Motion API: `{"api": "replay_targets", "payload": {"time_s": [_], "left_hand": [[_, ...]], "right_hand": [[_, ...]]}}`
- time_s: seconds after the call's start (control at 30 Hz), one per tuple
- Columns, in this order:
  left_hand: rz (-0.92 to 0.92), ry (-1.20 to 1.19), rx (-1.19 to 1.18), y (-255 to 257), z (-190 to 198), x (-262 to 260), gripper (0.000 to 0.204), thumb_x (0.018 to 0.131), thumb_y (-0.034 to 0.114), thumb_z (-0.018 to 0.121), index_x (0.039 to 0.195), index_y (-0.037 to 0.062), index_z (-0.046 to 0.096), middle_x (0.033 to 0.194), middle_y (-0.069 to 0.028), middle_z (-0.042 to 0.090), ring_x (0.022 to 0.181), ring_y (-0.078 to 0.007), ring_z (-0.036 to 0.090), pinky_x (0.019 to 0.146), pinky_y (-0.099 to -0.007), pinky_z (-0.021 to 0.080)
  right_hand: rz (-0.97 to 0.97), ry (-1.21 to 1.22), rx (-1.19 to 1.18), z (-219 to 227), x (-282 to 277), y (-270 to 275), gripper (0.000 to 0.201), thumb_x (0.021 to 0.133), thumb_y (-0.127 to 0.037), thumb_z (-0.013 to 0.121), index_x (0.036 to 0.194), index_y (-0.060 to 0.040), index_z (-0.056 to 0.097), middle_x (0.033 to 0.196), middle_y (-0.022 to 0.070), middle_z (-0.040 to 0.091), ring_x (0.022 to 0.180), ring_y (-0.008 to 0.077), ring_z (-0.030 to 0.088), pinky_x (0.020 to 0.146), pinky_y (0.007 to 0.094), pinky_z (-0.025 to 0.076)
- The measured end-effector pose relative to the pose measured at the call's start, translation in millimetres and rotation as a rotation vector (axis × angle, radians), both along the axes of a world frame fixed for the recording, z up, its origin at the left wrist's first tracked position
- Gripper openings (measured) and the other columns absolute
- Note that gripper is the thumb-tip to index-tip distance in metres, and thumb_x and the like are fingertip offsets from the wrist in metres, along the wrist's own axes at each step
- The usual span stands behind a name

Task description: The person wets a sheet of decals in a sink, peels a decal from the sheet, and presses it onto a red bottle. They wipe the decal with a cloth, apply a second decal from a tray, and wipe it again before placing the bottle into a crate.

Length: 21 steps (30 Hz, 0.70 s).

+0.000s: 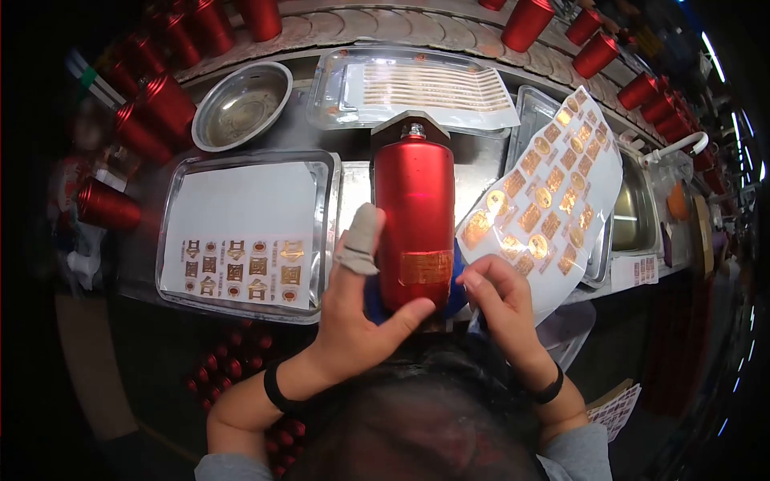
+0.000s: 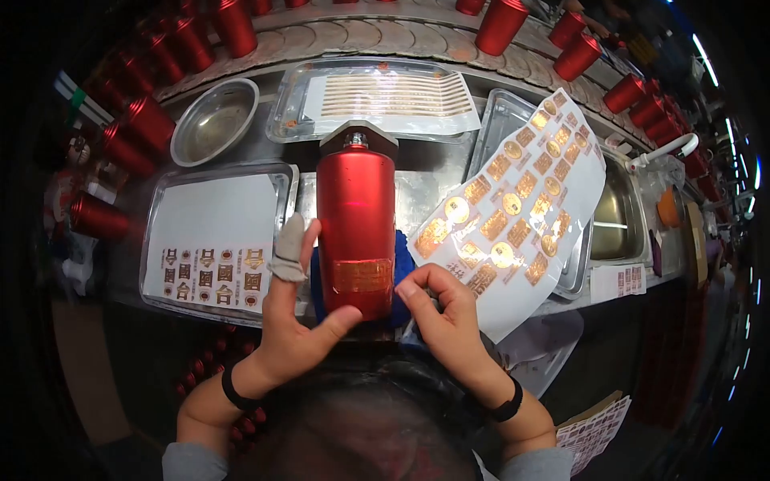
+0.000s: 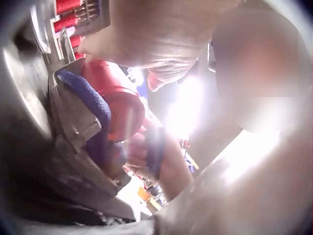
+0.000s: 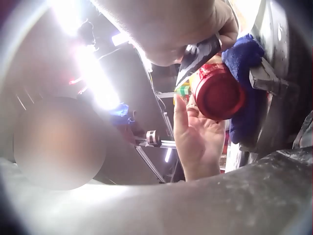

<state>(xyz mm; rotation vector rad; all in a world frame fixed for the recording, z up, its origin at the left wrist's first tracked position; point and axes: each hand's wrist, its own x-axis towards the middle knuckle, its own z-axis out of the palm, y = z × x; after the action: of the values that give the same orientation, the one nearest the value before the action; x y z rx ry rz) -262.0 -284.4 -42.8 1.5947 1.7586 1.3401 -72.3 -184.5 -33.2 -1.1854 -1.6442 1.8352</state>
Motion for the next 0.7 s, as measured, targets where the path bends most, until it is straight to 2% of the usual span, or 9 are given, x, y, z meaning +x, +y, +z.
{"api": "replay_targets", "payload": {"time_s": [0.03, 0.07, 0.13, 0.33, 0.43, 0.53, 0.7], "left_hand": [[0.041, -0.269, -0.016, 4, -9, 3, 0.09, 0.082, 0.023, 0.076, 0.147, -0.0082, 0.021, 0.146, -0.0265, 0.034, 0.138, -0.0319, 0.035, 0.113, -0.0366, 0.026], [0.045, -0.44, -0.029, 10, -9, 4, 0.088, 0.086, 0.02, 0.072, 0.148, -0.0087, 0.015, 0.148, -0.0246, 0.033, 0.137, -0.0294, 0.035, 0.113, -0.0366, 0.027], [-0.008, -0.717, -0.084, 19, -12, 5, 0.085, 0.09, 0.015, 0.066, 0.151, -0.0042, 0.009, 0.153, -0.0244, 0.024, 0.143, -0.0285, 0.024, 0.116, -0.0381, 0.019], [-0.03, -0.706, -0.054, 20, -17, 6, 0.085, 0.089, 0.01, 0.066, 0.151, -0.0037, 0.008, 0.153, -0.0235, 0.024, 0.142, -0.0285, 0.027, 0.115, -0.0386, 0.022], [-0.042, -0.695, -0.021, 20, -15, 6, 0.083, 0.09, 0.01, 0.066, 0.149, -0.0067, 0.011, 0.15, -0.0203, 0.03, 0.136, -0.0262, 0.036, 0.112, -0.0366, 0.028], [-0.046, -0.646, -0.005, 20, -15, 5, 0.083, 0.09, 0.009, 0.065, 0.149, -0.0063, 0.01, 0.15, -0.0201, 0.029, 0.137, -0.0267, 0.034, 0.113, -0.0369, 0.027], [-0.041, -0.711, -0.04, 20, -13, 3, 0.086, 0.089, 0.01, 0.066, 0.149, -0.0068, 0.008, 0.15, -0.0211, 0.028, 0.138, -0.0271, 0.033, 0.113, -0.0373, 0.026]], "right_hand": [[-0.044, 0.047, 0.012, -4, -5, 0, 0.017, 0.095, -0.019, 0.06, 0.091, -0.0022, 0.058, 0.078, -0.0052, 0.053, 0.072, 0.002, 0.045, 0.063, 0.0187, 0.037], [-0.084, 0.095, 0.024, -9, -10, 1, 0.018, 0.095, -0.02, 0.06, 0.093, -0.0023, 0.058, 0.077, -0.0055, 0.052, 0.071, 0.002, 0.044, 0.063, 0.0188, 0.036], [-0.088, 0.081, 0.061, -18, -17, 2, 0.021, 0.093, -0.022, 0.065, 0.093, -0.0042, 0.054, 0.078, -0.0044, 0.051, 0.073, 0.0016, 0.043, 0.062, 0.0187, 0.036], [-0.052, 0.057, 0.106, -21, -21, 6, 0.024, 0.089, -0.02, 0.07, 0.088, -0.0059, 0.051, 0.082, -0.0023, 0.053, 0.077, 0.0026, 0.046, 0.067, 0.0189, 0.04], [-0.047, 0.078, 0.073, -19, -22, 7, 0.024, 0.089, -0.02, 0.07, 0.09, -0.0059, 0.05, 0.084, -0.0021, 0.053, 0.079, 0.0033, 0.048, 0.069, 0.0191, 0.042], [-0.037, 0.087, 0.051, -19, -21, 8, 0.024, 0.089, -0.019, 0.07, 0.091, -0.0059, 0.05, 0.086, -0.0018, 0.054, 0.08, 0.0035, 0.049, 0.07, 0.0189, 0.042], [-0.015, 0.077, 0.065, -17, -21, 10, 0.025, 0.089, -0.019, 0.07, 0.092, -0.0059, 0.049, 0.088, -0.0011, 0.055, 0.083, 0.0038, 0.05, 0.073, 0.0193, 0.043]]}}
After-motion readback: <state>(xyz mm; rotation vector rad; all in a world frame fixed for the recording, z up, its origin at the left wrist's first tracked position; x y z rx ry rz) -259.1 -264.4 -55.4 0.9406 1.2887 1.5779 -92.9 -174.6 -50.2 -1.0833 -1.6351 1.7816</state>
